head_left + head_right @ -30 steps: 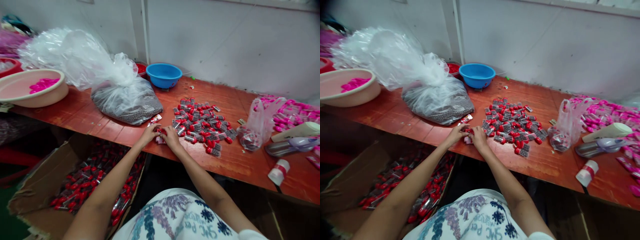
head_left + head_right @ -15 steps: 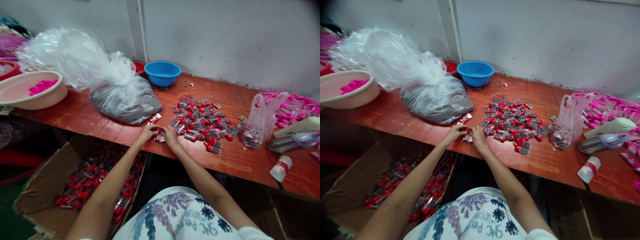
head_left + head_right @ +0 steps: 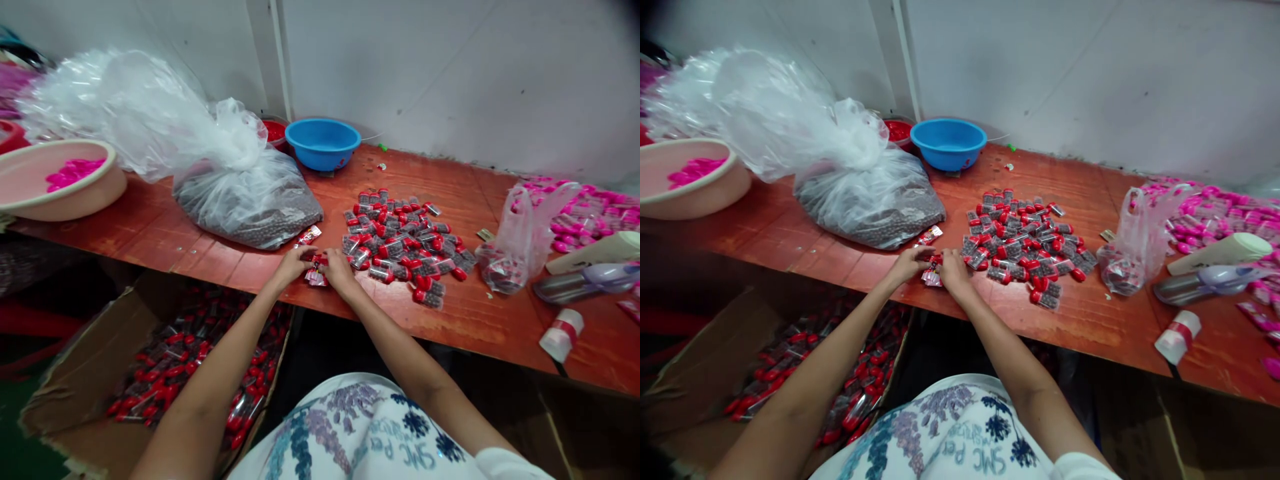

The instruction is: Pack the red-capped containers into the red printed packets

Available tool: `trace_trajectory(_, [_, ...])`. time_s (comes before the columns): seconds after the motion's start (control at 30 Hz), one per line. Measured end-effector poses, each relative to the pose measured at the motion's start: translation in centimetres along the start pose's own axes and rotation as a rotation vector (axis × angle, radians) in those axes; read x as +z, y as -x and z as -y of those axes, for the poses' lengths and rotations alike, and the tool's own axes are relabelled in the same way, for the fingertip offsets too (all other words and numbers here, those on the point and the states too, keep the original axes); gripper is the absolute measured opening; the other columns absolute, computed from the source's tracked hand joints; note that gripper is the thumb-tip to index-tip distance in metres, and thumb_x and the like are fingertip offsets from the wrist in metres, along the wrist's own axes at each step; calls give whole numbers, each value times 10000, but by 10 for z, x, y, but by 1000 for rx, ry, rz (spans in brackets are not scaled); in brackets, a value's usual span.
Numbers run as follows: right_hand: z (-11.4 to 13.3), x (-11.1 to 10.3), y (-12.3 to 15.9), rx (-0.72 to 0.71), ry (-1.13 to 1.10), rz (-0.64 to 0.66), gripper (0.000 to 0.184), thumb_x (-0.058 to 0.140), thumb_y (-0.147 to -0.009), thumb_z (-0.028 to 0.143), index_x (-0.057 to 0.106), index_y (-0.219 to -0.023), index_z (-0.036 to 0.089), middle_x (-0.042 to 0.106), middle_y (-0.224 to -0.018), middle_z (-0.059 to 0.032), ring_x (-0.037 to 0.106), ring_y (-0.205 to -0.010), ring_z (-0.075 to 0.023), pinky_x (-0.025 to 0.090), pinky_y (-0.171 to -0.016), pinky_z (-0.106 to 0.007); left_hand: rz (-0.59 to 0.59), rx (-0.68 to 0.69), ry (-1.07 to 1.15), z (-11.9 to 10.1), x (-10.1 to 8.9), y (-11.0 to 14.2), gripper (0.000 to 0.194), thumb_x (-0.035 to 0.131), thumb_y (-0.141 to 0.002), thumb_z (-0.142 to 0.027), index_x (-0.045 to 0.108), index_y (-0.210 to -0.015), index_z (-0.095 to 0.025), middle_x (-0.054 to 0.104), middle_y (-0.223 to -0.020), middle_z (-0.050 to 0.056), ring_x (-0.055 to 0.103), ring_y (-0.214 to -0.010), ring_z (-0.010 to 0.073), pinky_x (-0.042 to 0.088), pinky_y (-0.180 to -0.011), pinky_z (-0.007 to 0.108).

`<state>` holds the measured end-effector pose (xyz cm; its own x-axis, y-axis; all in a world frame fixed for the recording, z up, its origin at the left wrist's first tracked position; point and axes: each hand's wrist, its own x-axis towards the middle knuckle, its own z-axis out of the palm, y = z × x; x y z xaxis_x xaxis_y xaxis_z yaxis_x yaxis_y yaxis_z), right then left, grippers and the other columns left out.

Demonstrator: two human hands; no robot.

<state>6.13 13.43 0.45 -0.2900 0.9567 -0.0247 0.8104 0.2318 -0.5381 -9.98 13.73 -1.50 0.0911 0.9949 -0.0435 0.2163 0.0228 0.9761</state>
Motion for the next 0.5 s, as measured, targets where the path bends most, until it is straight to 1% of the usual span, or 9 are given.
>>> trace_trajectory(0.07, [1,1,-1,2,-3,6,315,641,-789,147,611,-1101,119,596,-1004,-127,570,-905,-223,415,-798,-313,-21,-6,-1,0,0,2,506,687,-555,-149,665,-1061,-149,689,-1025,106,634,-951,252,488,-852,418])
trace_trajectory(0.13, [3,2,1,1,-8,7,228,626,-801,146,641,-1027,126,602,-962,-119,575,-866,-219,418,-775,-310,-57,-12,-9,1,-1,4,522,702,-568,-172,654,-1087,-148,677,-1052,112,633,-942,252,486,-847,417])
trace_trajectory(0.2, [4,3,4,1,-15,-6,161,604,-820,153,652,-974,145,597,-959,-107,571,-865,-208,418,-777,-302,-109,-3,-28,3,-1,6,516,720,-578,-200,655,-1088,-148,677,-1035,102,629,-937,247,475,-863,412])
trace_trajectory(0.27, [4,5,7,0,-25,-24,132,571,-841,149,653,-944,165,586,-989,-92,565,-883,-189,415,-795,-287,-165,16,-42,6,-1,9,496,727,-589,-217,661,-1076,-149,683,-998,85,623,-936,238,463,-884,404])
trace_trajectory(0.33, [4,6,9,0,-35,-34,146,548,-855,148,645,-962,173,581,-1009,-82,560,-908,-179,412,-816,-278,-208,27,-37,7,-1,13,483,723,-601,-218,662,-1075,-149,683,-994,81,618,-941,233,461,-888,395])
trace_trajectory(0.37, [4,7,10,2,-39,-37,173,550,-855,153,634,-1005,172,581,-1019,-84,560,-923,-182,411,-826,-280,-228,34,-34,6,-1,16,476,717,-611,-217,660,-1080,-151,679,-1009,83,616,-949,231,464,-887,389])
trace_trajectory(0.43, [4,7,8,17,-44,-36,269,577,-841,164,598,-1109,157,584,-1030,-100,560,-947,-201,412,-838,-298,-281,69,-60,1,2,24,443,691,-649,-219,657,-1087,-165,665,-1052,85,611,-970,224,468,-884,373])
trace_trajectory(0.5, [5,6,5,36,-44,-26,309,601,-821,164,595,-1129,146,583,-1027,-116,567,-938,-218,418,-831,-317,-344,122,-124,-7,6,35,388,643,-711,-233,653,-1096,-185,651,-1083,83,607,-983,214,474,-876,358])
